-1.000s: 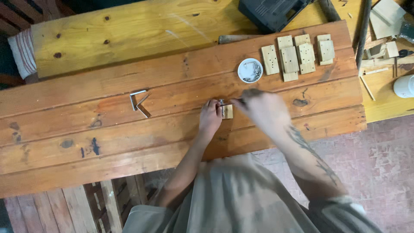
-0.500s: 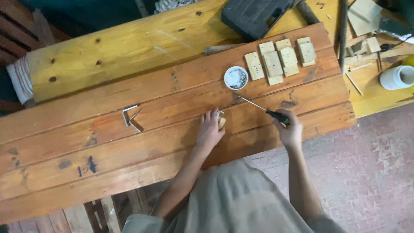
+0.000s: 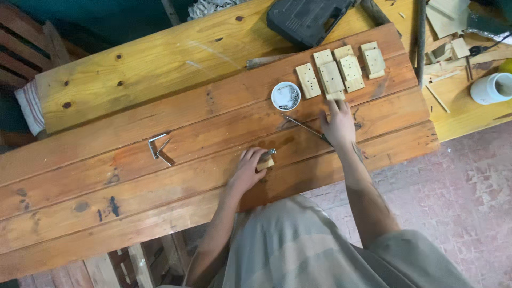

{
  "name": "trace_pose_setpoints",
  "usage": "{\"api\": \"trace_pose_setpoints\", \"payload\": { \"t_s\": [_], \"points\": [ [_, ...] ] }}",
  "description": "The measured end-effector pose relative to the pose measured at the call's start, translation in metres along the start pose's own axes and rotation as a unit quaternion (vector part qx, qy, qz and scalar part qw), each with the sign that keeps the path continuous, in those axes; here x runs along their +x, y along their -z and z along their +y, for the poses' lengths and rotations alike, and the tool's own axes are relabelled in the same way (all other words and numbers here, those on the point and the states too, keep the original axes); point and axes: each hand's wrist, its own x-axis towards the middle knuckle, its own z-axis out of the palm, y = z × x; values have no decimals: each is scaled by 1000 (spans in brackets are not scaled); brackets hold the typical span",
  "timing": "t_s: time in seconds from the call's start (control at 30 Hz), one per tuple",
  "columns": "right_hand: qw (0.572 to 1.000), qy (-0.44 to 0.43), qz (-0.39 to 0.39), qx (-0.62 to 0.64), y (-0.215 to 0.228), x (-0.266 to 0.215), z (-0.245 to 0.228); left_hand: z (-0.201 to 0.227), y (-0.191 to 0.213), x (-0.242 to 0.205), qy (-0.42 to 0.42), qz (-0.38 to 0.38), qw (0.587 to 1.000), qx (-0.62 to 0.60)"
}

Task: The person assembles small wooden frames by attaching metal brackets to wooden blocks using screws and a screwdriver. They place brackets on the blocks, insert screws, and tighten them, repeating the process for multiple blocks. The assembled frames are placed on the workbench.

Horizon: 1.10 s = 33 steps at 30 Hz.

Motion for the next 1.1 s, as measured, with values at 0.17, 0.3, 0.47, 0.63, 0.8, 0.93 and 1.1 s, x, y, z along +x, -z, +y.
{"api": "trace_pose_setpoints", "payload": {
  "t_s": [0.17, 0.3, 0.47, 0.63, 0.8, 0.93, 1.1],
  "points": [
    [996, -59, -39, -61, -58, 45, 2, 2, 4, 0, 19, -15, 1000, -20],
    [964, -134, -114, -197, -69, 60, -20, -4, -1, -1, -24, 4, 1000, -7],
    [965, -173, -106, -167, -71, 54, -30, -7, -7, -8, -34, 22, 999, -12],
    [990, -116, 49, -70, -26, 34, -36, 6, 7, -12, -19, 84, 992, -93],
    [993, -76, 41, 86, 12, 4, -74, -3, 9, -16, 12, 147, 980, -132],
    [991, 2, 111, 78, 25, -8, -89, 2, 13, -10, 31, 194, 970, -146],
    [969, 38, -49, 238, -17, -17, -90, -12, 11, -9, 41, 243, 959, -138]
  ]
}}
